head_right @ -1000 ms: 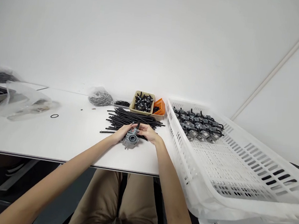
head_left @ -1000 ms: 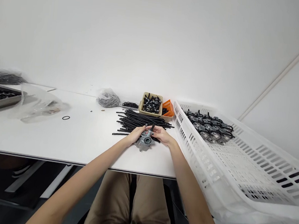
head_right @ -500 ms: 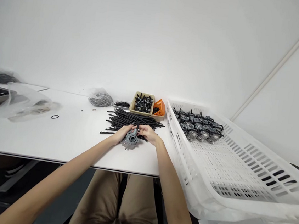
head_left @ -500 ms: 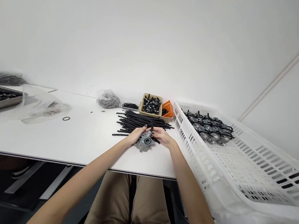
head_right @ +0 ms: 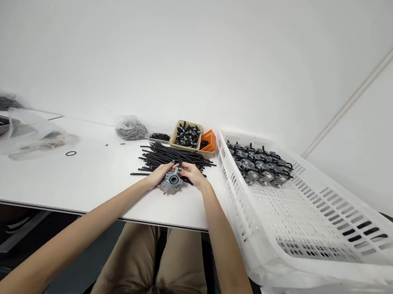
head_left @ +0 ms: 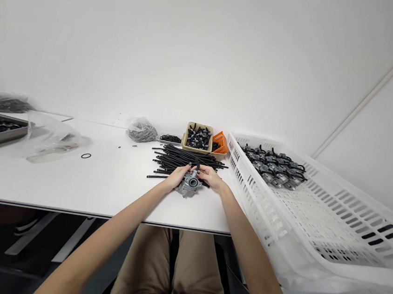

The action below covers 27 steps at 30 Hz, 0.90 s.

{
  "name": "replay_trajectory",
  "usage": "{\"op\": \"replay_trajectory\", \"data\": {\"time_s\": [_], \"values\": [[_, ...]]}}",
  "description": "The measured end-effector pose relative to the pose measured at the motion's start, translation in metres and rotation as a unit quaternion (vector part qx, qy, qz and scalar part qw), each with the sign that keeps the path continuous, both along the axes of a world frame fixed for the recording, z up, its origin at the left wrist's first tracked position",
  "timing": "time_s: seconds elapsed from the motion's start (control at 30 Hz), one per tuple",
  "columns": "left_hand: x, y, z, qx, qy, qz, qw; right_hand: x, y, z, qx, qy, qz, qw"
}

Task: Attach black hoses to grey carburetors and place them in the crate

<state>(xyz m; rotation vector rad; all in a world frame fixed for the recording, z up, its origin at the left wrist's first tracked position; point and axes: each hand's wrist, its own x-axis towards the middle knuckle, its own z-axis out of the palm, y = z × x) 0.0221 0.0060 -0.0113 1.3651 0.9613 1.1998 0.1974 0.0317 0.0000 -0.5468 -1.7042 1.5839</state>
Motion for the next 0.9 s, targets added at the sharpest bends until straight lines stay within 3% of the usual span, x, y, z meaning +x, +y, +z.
{"op": "replay_trajectory", "data": {"time_s": [0.9], "values": [[-0.0020, 0.0003, -0.0023, 0.000, -0.011, -0.007, 1.000, -0.0021, 0.0004, -0.0010, 0.010, 0.005, -0.024, 1.000]]}}
